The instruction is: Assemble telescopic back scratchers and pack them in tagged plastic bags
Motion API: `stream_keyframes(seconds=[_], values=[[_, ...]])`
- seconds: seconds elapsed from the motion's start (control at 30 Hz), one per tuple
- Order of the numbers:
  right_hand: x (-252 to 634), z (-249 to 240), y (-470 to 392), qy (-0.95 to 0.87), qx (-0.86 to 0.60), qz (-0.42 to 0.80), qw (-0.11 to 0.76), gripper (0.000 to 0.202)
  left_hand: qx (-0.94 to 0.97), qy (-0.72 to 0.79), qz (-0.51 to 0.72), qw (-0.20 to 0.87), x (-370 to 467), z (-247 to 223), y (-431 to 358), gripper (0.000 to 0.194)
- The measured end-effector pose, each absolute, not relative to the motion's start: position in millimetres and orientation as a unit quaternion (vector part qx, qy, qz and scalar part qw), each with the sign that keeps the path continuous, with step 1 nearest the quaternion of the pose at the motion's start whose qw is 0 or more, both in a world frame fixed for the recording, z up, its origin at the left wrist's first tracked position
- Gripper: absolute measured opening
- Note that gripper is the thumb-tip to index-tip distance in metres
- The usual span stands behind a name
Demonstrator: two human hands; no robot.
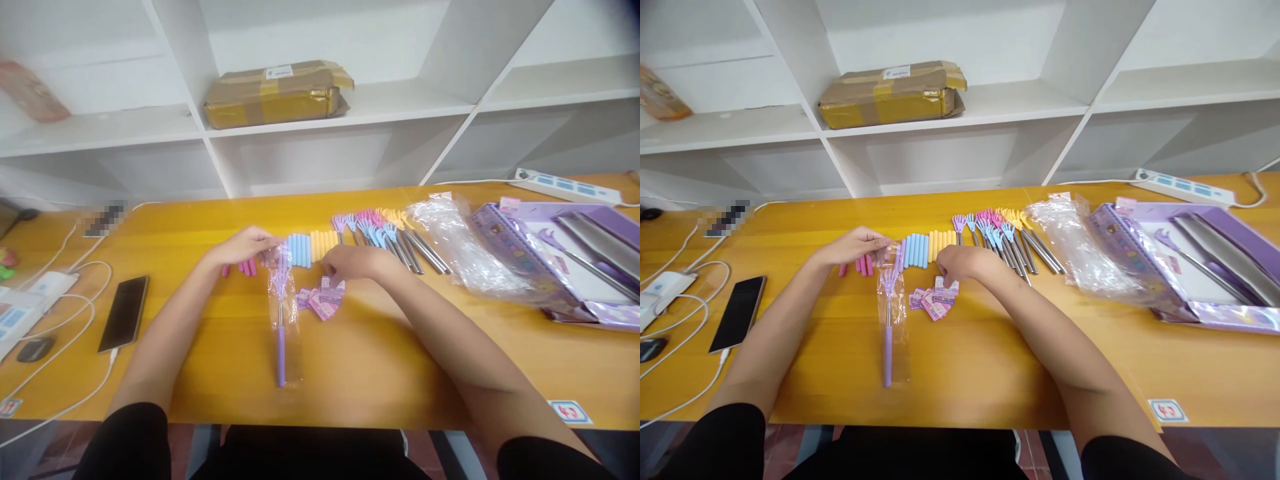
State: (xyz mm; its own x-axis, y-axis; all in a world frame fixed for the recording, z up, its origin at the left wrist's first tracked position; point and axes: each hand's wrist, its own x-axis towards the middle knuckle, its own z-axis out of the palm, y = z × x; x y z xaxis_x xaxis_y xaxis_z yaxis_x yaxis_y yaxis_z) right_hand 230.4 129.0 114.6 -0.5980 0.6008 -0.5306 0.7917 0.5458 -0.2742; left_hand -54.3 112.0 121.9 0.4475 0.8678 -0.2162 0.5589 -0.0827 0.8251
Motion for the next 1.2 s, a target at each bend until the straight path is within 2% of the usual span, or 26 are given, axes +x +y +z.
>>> stream_keyframes(seconds=[0.27, 0.53, 0.73, 0.83, 0.93, 1.03, 1.2], values=[[238, 124, 131, 0.86, 0.393, -0.275, 0.175, 0.007, 0.71, 0.489, 0.16, 0.48, -50, 121, 111, 0.062], [245, 129, 136, 0.856, 0.374, -0.309, 0.181, 0.01, 0.678, 0.535, 0.128, 0.487, -51, 116, 111, 0.061], [256, 136, 139, 0.862, 0.35, -0.342, 0.136, 0.008, 0.65, 0.563, 0.128, 0.493, -55, 107, 114, 0.059], [255, 147, 129, 0.879, 0.283, -0.379, 0.064, 0.015, 0.666, 0.524, 0.165, 0.506, -51, 108, 114, 0.058], [245, 153, 113, 0.886, 0.257, -0.374, -0.099, 0.024, 0.665, 0.532, 0.161, 0.5, -45, 113, 112, 0.06], [233, 147, 103, 0.885, 0.257, -0.304, -0.242, 0.02, 0.638, 0.594, 0.12, 0.475, -41, 118, 108, 0.064], [224, 130, 107, 0.894, 0.276, -0.225, -0.271, 0.011, 0.656, 0.562, 0.161, 0.478, -35, 120, 103, 0.06]])
